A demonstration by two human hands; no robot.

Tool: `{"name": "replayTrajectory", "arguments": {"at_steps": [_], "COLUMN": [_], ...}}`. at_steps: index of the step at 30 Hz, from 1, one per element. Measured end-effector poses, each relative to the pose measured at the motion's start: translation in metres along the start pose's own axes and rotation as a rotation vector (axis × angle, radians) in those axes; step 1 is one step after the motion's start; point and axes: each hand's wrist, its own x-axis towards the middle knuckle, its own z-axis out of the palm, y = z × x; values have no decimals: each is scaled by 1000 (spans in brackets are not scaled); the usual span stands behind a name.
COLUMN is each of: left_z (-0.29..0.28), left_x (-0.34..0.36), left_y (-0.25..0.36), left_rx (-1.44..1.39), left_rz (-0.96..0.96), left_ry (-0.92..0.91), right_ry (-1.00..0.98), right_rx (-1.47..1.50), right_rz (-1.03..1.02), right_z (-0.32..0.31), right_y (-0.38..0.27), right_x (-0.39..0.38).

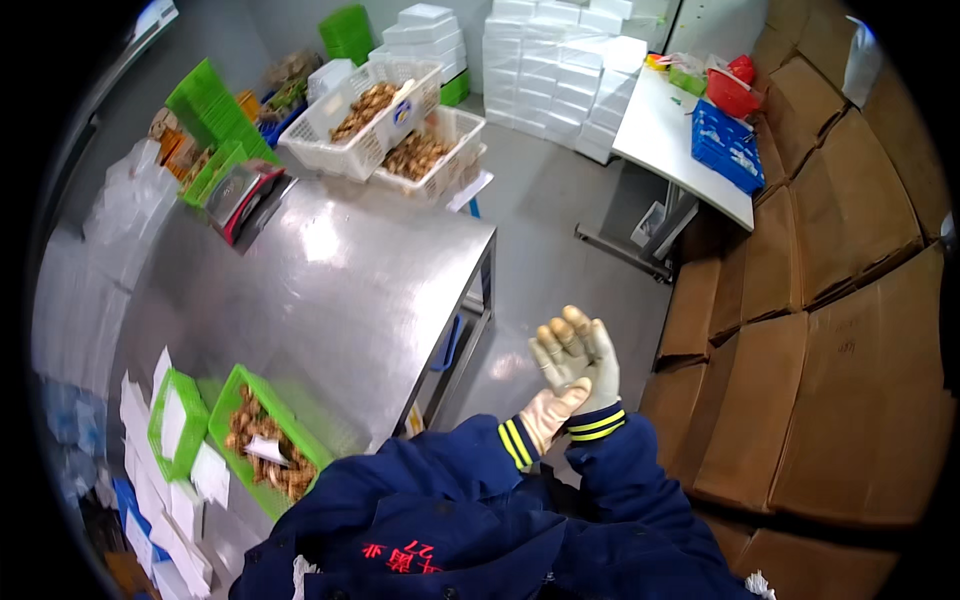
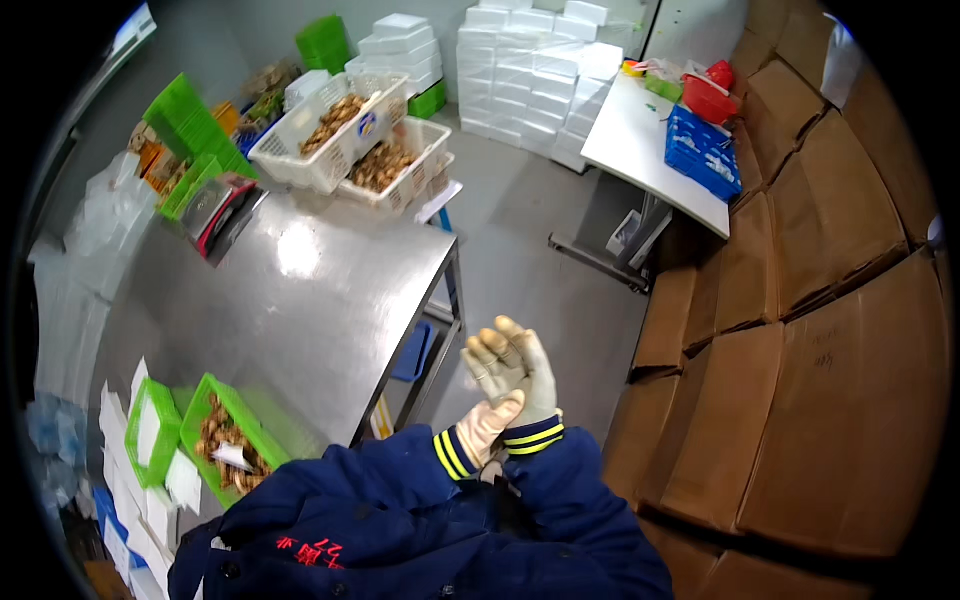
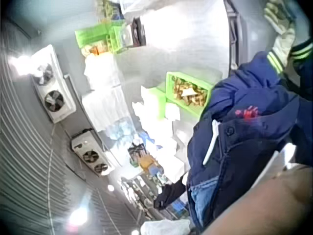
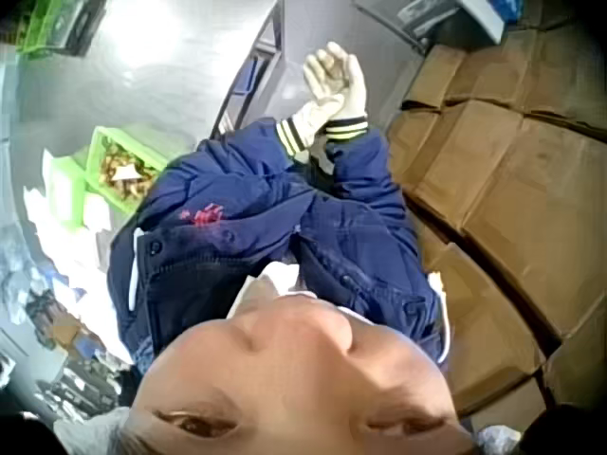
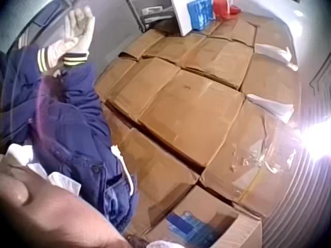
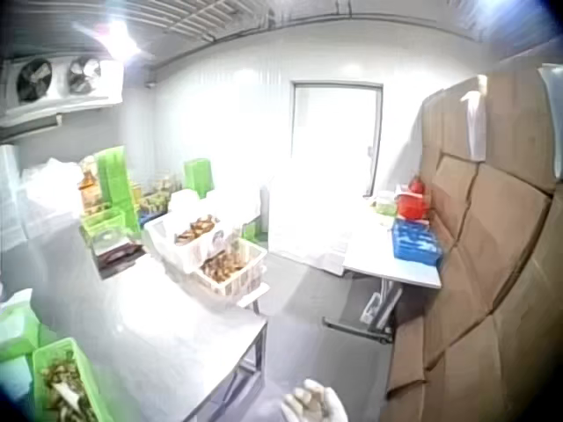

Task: The person places cooked food items from a green basket into a white styrofoam container lined with paper. They arrange the items in rows, close the container, and then move to a stack of boxes to retrieve a new container.

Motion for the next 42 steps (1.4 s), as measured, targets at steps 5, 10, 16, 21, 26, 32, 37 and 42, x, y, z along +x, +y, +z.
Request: {"name": "replayTrajectory", "arguments": {"at_steps": [5,10,16,21,26,32,37,42], "left_z": [-22,-59,-108,-162,-197,-201,-255,-304], "left_x": [71,165,269,350,427,472,500,557], "left_y": [32,86,179,241,295,354,411,479], "left_rx": [-74,191,233,238,255,111,-86,-88], "left_rz": [221,113,-179,-141,-152,-136,36,164], "left_ry": [143,134,144,214,290,390,402,542], "right_ry": [-299,-310,60,280,417,257,16,-44], "right_rx": [17,-82,-225,-229,-297,-411,-605,-665], "right_rz": [57,208,-119,-238,-264,-176,-107,-80], "right_z": [16,-5,-58,-106,-136,-102,-40,-3], "right_y": [-30,-89,-194,-270,-352,-436,-467,-475], "right_x": [81,167,239,262,350,546,711,829]}}
